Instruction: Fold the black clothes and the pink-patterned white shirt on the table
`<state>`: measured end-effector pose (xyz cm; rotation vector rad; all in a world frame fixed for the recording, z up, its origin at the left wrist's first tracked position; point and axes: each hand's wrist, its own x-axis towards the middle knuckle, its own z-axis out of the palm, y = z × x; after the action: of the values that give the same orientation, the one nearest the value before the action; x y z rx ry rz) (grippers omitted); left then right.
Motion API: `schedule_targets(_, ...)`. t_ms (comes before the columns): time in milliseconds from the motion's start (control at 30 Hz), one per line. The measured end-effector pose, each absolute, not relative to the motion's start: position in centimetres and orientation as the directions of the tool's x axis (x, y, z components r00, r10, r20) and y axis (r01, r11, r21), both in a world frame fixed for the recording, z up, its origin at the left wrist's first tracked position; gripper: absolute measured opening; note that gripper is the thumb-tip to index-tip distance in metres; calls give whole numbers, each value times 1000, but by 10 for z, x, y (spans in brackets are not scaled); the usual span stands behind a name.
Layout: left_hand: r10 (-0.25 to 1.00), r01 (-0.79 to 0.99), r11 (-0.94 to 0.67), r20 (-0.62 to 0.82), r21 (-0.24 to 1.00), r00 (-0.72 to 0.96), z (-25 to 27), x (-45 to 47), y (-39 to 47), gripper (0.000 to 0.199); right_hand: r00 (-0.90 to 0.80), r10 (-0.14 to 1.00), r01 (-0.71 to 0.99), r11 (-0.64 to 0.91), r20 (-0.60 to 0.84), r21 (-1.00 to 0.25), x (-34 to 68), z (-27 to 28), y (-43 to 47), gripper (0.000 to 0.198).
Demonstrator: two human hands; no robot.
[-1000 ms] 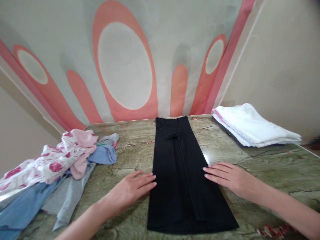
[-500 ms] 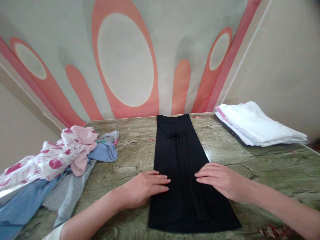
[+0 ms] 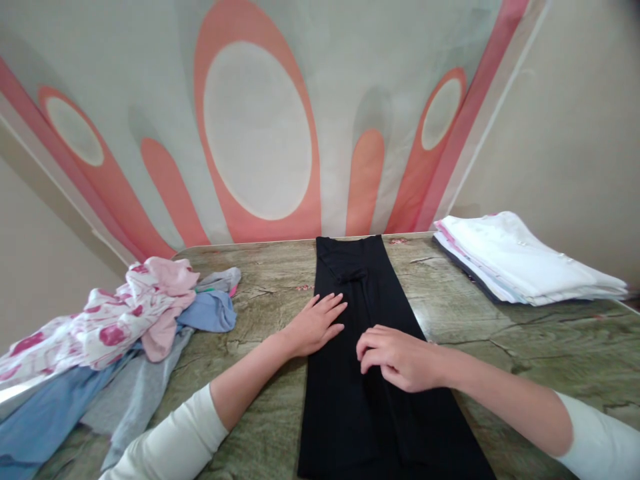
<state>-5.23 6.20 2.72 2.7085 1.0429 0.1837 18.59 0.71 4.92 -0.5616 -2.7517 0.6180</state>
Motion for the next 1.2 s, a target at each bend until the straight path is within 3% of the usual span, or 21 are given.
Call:
schedule_targets(100,735,666,-643,60,378,675,28,-65,64,53,-815,548,357,730,187,-582,204,52,18,29)
schedule_targets(200,876,635,-422,110,647,469,27,-73,84,63,-503,841,618,511,198,-597,235,43,60,22)
schedule_targets(267,966,483,-176,58,858,250,26,-73,107,73,-261,955,774,296,143,-560,253,32,96,23)
schedule_targets(333,994,264,77,-95,962,58,28,-68,135,83,-118,990,866,141,78,-481,262,21,129,35)
schedule_targets(400,963,105,270,-270,957,-17,31,-61,164,89,-4,998,902,29,58,-432,262,12,154,45)
schedule_targets(567,946,138,324,-317,936,-68,31,-44,216,100,39,999,940,-25,34,-342,248,0,188,49)
schedule_targets(700,987,310,156,-136,938,-86,23,-35,238,104,35,999,944,-21,36,-330,247,-5,208,45)
schedule_targets(833,995,528,-10,60,849,-77,11,-31,265,94,54,997,951,-32,63,-307,248,-6,226,34)
schedule_targets(1033,973,731,-66,205,679,-102,-8,-23,312,73,135,984,962,-102,114,-253,244,-7,251,28)
schedule_targets(1200,967,752,4,189,659,-170,-10,-17,336,61,178,973,968,-146,146,-205,237,-6,270,30)
